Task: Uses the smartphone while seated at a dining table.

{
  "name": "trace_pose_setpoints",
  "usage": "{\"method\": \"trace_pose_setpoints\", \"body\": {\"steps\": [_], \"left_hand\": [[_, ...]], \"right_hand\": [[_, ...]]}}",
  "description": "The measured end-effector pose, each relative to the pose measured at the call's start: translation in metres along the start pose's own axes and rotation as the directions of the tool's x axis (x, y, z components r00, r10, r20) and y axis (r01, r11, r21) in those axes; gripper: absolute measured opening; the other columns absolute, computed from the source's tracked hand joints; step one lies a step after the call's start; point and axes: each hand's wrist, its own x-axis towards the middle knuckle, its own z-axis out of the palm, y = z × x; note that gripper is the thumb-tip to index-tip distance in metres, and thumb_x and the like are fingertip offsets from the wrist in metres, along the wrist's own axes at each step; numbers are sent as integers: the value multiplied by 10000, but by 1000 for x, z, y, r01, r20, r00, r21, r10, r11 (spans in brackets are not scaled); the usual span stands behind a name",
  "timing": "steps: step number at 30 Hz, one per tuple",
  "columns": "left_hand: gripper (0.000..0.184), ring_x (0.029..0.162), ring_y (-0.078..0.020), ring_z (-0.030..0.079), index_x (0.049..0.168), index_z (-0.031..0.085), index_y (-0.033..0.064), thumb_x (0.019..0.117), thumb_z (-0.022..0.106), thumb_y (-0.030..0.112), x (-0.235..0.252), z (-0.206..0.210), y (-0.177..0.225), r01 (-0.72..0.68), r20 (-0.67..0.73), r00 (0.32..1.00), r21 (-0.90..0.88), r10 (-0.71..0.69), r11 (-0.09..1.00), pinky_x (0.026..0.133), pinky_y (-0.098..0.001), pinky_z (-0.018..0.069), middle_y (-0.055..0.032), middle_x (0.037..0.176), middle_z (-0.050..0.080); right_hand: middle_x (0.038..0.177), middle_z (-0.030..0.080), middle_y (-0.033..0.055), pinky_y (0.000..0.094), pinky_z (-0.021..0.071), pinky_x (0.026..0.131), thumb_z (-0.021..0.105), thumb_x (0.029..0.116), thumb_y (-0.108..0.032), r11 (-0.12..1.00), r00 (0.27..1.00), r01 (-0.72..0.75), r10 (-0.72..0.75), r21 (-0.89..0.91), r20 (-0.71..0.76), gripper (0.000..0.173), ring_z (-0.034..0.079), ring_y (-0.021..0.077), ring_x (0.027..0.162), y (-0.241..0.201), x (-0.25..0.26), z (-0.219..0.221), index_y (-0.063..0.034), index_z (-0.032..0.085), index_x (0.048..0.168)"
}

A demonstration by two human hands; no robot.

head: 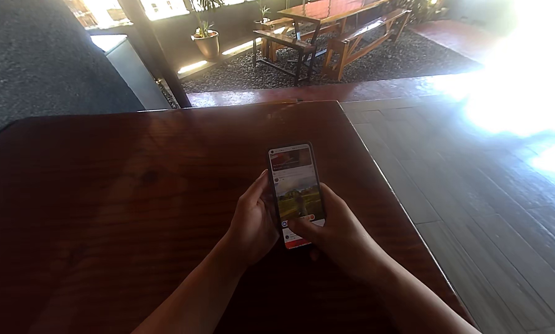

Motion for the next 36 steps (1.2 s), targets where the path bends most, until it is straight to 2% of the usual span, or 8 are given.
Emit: {"method": "trace_pose_setpoints", "body": {"steps": [3, 5, 8, 10, 12, 14, 22, 36], "left_hand": [[546, 1157, -211, 650, 1345, 595, 196, 1089, 232, 514, 0, 3, 1, -7, -43, 999, 6, 7, 1000, 976, -443, 544, -99, 1250, 660], [557, 1159, -213, 648, 1347, 594, 202, 1086, 222, 525, 0, 3, 1, -7, -50, 999, 18, 8, 1000, 976, -456, 542, -92, 1258, 660], [557, 1175, -222, 643, 1360, 591, 202, 1088, 222, 519, 0, 2, 1, -17, -48, 999, 41, 19, 999, 988, -469, 536, -95, 1269, 657], [564, 1178, -221, 640, 1359, 591, 198, 1087, 216, 519, 0, 2, 1, -18, -23, 1000, 34, 19, 999, 988, -464, 536, -100, 1273, 652], [567, 1149, -212, 655, 1355, 588, 204, 1088, 201, 521, 0, 2, 1, -18, -25, 1000, 41, 19, 999, 950, -441, 559, -99, 1258, 660], [570, 1153, -218, 652, 1366, 576, 207, 1089, 192, 524, 0, 1, 1, -16, -14, 1000, 36, 16, 999, 964, -451, 551, -102, 1263, 655], [562, 1189, -233, 635, 1386, 562, 215, 1088, 200, 525, 0, 1, 1, -11, -26, 1000, 28, 12, 1000, 987, -488, 534, -103, 1294, 641], [559, 1157, -230, 651, 1354, 582, 207, 1091, 193, 511, 1, 2, 1, -23, -12, 1000, 22, 23, 999, 968, -464, 548, -109, 1258, 656]], "right_hand": [[1029, 711, 125, 292, 602, 536, 764, 886, -183, 998, 998, 18, -22, 61, 66, 445, 725, 218, 745, -1, -1, -2, -151, 551, 1275], [1033, 706, 128, 306, 614, 545, 706, 907, -110, 997, 997, 14, -19, 71, 70, 391, 728, 225, 757, -2, -1, -1, -143, 562, 1269], [1044, 715, 155, 323, 622, 566, 627, 1009, -207, 993, 999, -24, 17, 120, 52, 289, 742, 251, 809, -2, -1, -1, -127, 573, 1280], [1055, 713, 160, 328, 625, 581, 598, 1027, -235, 989, 998, -32, 24, 143, 61, 295, 742, 254, 827, -3, -1, -2, -134, 573, 1303], [1050, 712, 158, 328, 625, 578, 618, 992, -141, 989, 997, -19, 8, 144, 74, 312, 740, 250, 819, -2, -2, -3, -125, 572, 1300], [1040, 711, 158, 332, 628, 579, 625, 972, -95, 992, 997, 2, -12, 124, 81, 315, 740, 252, 810, -1, -1, -3, -117, 578, 1283], [1040, 704, 162, 331, 627, 579, 626, 962, -81, 992, 996, -4, -7, 123, 86, 320, 737, 251, 806, -1, 0, -3, -114, 578, 1277], [1021, 709, 148, 329, 631, 577, 661, 890, -37, 995, 995, 13, -23, 104, 99, 375, 738, 240, 791, -1, 1, -4, -108, 576, 1249]]}}
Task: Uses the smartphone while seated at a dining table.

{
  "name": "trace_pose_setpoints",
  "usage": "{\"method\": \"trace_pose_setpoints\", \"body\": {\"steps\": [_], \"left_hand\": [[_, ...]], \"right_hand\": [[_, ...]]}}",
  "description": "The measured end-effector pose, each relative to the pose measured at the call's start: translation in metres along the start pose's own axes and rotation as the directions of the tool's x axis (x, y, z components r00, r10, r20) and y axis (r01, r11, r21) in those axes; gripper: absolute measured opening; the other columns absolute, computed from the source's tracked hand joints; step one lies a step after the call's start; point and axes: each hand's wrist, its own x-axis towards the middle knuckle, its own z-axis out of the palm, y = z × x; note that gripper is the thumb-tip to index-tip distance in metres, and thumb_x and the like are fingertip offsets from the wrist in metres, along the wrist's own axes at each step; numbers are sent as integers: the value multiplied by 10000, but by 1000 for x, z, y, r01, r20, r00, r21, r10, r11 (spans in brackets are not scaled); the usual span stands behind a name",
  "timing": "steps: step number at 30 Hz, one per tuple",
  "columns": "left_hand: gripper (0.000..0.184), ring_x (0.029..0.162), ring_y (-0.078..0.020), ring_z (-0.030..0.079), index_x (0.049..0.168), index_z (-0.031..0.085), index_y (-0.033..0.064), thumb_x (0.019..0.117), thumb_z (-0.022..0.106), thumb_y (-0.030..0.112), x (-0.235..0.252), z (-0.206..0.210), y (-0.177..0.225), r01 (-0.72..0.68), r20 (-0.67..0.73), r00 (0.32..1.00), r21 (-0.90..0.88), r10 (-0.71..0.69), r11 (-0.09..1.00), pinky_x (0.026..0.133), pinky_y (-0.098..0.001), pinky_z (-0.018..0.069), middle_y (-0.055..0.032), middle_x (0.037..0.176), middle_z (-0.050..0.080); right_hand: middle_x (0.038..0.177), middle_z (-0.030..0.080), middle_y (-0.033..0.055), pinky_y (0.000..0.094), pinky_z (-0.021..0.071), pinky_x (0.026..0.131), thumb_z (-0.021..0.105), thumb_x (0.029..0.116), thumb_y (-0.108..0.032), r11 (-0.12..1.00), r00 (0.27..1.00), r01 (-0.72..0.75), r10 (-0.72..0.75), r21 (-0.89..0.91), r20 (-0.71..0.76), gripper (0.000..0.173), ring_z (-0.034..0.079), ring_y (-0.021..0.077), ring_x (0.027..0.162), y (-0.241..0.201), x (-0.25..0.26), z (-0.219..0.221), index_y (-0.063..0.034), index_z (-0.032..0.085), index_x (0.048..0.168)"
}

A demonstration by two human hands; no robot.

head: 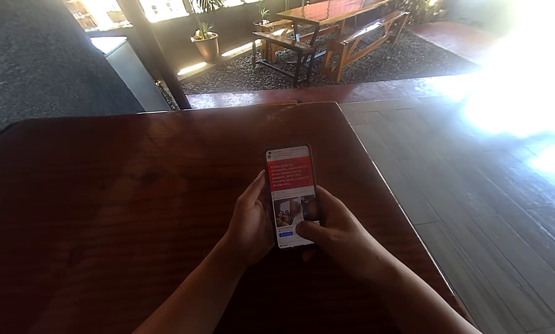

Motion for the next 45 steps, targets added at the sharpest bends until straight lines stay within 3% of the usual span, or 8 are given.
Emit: {"method": "trace_pose_setpoints", "body": {"steps": [45], "left_hand": [[565, 1161, -232, 653, 1363, 581, 210, 1088, 198, 520, 0, 0, 0, 10, -44, 999, 23, -9, 1000, 983, -463, 542, -109, 1257, 663]], "right_hand": [[981, 700, 129, 332, 633, 577, 660, 871, -41, 999, 1000, 11, -10, -40, 13, 400, 734, 229, 776, 0, 1, -1, -112, 562, 1253]]}}
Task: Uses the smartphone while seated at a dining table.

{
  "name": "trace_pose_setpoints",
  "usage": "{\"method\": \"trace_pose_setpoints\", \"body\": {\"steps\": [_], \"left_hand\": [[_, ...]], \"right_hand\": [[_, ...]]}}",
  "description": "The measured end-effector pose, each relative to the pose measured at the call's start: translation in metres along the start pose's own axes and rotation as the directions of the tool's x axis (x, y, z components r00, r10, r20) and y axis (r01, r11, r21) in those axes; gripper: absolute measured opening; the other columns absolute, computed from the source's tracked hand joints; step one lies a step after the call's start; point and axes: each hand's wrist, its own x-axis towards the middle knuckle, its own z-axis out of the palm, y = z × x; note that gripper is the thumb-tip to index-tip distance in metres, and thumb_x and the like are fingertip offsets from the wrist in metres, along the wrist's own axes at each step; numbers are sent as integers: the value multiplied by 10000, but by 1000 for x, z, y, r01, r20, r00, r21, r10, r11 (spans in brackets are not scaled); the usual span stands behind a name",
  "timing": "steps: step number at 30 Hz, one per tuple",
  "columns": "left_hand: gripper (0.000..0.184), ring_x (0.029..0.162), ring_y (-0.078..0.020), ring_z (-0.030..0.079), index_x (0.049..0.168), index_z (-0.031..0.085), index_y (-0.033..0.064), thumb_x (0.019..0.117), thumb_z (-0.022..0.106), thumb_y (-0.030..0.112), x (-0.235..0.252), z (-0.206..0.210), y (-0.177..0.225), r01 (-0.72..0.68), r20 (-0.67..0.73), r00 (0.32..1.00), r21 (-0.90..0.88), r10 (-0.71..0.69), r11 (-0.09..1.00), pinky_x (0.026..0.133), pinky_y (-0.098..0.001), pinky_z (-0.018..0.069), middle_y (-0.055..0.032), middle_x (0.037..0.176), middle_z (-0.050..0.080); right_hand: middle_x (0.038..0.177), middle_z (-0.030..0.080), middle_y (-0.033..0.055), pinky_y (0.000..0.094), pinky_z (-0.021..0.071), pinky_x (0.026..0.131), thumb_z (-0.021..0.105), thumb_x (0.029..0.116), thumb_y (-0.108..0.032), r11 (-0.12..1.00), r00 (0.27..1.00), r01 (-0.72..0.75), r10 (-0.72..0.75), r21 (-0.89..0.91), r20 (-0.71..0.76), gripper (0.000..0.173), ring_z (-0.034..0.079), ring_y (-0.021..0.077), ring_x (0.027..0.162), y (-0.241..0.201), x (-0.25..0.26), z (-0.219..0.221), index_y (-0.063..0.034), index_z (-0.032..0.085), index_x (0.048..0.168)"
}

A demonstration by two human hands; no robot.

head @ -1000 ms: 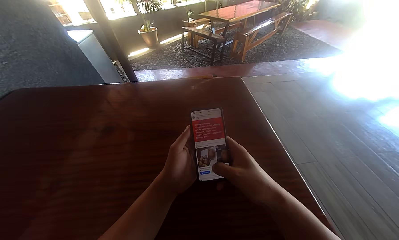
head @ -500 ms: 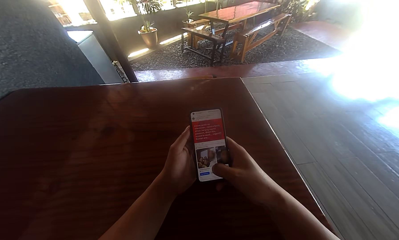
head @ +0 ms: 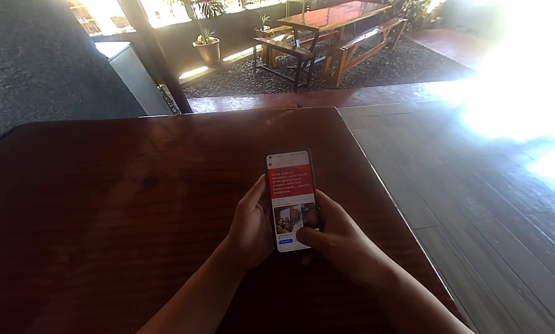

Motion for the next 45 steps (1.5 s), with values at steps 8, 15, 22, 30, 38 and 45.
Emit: {"method": "trace_pose_setpoints", "body": {"steps": [8, 15, 22, 30, 38, 45], "left_hand": [[572, 1173, -236, 647, 1373, 573, 210, 1088, 189, 523, 0, -1, 0, 6, 12, 1000, -4, -6, 1000, 993, -468, 536, -115, 1267, 658], [572, 1197, -241, 634, 1380, 569, 206, 1086, 198, 528, 0, -3, 0, 11, 32, 999, -16, -11, 1000, 1008, -477, 525, -117, 1293, 644], [569, 1184, -238, 640, 1371, 575, 205, 1089, 195, 520, 1, -2, 0, 5, 46, 999, -25, -4, 1000, 1002, -470, 529, -120, 1278, 650], [574, 1184, -233, 640, 1376, 569, 208, 1088, 188, 527, 0, -1, 0, 11, 10, 1000, -11, -11, 1000, 996, -469, 533, -109, 1283, 650], [579, 1185, -238, 639, 1379, 571, 206, 1087, 191, 530, 0, -2, 0, 20, 12, 1000, -11, -20, 1000, 993, -474, 533, -113, 1290, 647], [576, 1182, -235, 639, 1370, 575, 202, 1088, 190, 526, 0, -2, 0, 10, 18, 1000, -10, -10, 1000, 992, -470, 533, -110, 1281, 649]], "right_hand": [[986, 702, 135, 329, 633, 579, 664, 869, -37, 1000, 1000, -6, 6, 6, -4, 405, 735, 229, 777, 0, 0, 0, -111, 563, 1255], [977, 703, 138, 328, 631, 574, 665, 869, -34, 1000, 1000, 8, -8, 10, 0, 392, 735, 228, 770, 1, 0, 0, -108, 565, 1241], [980, 705, 138, 325, 630, 575, 666, 873, -24, 1000, 1000, 4, -4, 16, 1, 404, 735, 231, 771, 1, 0, 0, -117, 566, 1253], [982, 704, 130, 327, 632, 576, 663, 861, -8, 1000, 1000, 6, -6, 14, -3, 407, 734, 225, 775, 1, 0, 1, -111, 565, 1243], [990, 703, 130, 330, 634, 585, 664, 857, -15, 1000, 1000, -9, 9, 11, 7, 416, 734, 228, 783, 0, -1, 0, -114, 562, 1248], [991, 705, 132, 330, 634, 584, 677, 845, -4, 1000, 1000, -10, 10, 16, 11, 440, 735, 230, 782, 0, -1, 0, -118, 560, 1253]]}}
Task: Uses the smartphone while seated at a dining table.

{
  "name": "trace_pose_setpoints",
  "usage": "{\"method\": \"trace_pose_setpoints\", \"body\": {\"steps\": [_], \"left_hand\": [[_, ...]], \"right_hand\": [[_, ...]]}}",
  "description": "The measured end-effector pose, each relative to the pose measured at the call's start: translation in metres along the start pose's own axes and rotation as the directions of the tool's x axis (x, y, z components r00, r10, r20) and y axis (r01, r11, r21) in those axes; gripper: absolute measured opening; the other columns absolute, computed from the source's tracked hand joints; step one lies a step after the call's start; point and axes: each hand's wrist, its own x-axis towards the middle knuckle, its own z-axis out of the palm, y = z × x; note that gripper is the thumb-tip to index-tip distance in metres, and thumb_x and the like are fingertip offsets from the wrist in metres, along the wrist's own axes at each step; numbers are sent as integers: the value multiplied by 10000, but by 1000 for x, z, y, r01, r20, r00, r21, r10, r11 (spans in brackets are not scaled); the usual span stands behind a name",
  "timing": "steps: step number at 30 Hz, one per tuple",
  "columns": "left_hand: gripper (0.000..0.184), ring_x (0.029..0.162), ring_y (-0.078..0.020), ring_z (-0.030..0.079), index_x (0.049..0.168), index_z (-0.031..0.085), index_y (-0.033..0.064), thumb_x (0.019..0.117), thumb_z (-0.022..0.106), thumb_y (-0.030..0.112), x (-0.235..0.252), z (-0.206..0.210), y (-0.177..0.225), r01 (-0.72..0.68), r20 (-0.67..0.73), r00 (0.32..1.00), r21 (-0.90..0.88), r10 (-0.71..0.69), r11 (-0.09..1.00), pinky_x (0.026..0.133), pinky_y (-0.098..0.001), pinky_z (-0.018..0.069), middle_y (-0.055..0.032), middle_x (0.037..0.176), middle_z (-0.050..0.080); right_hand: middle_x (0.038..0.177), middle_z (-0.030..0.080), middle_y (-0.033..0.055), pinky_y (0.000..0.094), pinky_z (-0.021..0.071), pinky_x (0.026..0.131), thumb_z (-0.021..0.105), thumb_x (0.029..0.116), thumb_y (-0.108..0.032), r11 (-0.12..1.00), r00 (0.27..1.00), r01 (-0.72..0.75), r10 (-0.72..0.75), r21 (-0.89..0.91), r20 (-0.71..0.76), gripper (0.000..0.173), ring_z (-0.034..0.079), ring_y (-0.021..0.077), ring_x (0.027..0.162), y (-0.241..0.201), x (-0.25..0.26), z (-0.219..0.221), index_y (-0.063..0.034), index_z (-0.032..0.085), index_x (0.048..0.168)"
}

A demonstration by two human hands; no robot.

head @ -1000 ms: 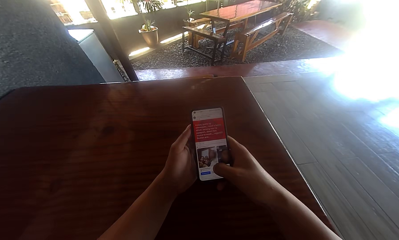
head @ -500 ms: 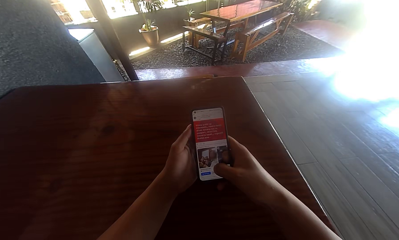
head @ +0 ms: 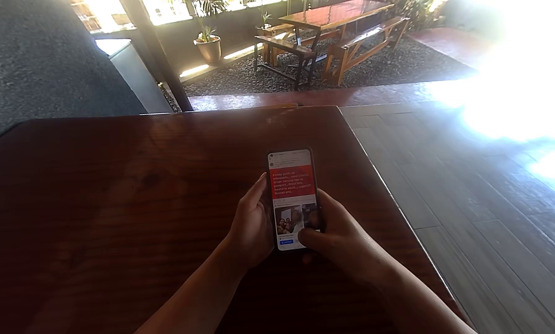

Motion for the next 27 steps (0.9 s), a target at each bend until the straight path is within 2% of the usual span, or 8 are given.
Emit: {"method": "trace_pose_setpoints", "body": {"steps": [5, 12, 27], "left_hand": [[575, 1165, -229, 648, 1363, 582, 205, 1088, 193, 527, 0, 0, 0, 6, -1, 1000, -1, -6, 1000, 978, -463, 544, -111, 1264, 657], [570, 1149, -228, 658, 1362, 577, 208, 1086, 199, 533, 0, 0, 0, 9, -15, 1000, -15, -9, 1000, 972, -456, 550, -110, 1254, 661], [558, 1165, -232, 650, 1377, 567, 220, 1088, 198, 523, 0, 0, 0, 6, -19, 1000, -12, -6, 1000, 979, -462, 544, -107, 1271, 654]], "right_hand": [[993, 703, 130, 326, 633, 591, 690, 841, -3, 1000, 1000, 3, -3, -8, 8, 450, 732, 223, 783, -1, 0, 0, -116, 554, 1254], [1033, 699, 134, 339, 639, 611, 661, 911, -118, 1000, 1000, -10, 10, 25, -6, 378, 738, 233, 846, -2, -1, 1, -116, 562, 1276], [1051, 702, 148, 341, 638, 618, 658, 925, -131, 999, 1000, -10, 10, 38, -6, 376, 738, 242, 860, -1, -1, 0, -116, 561, 1288]]}}
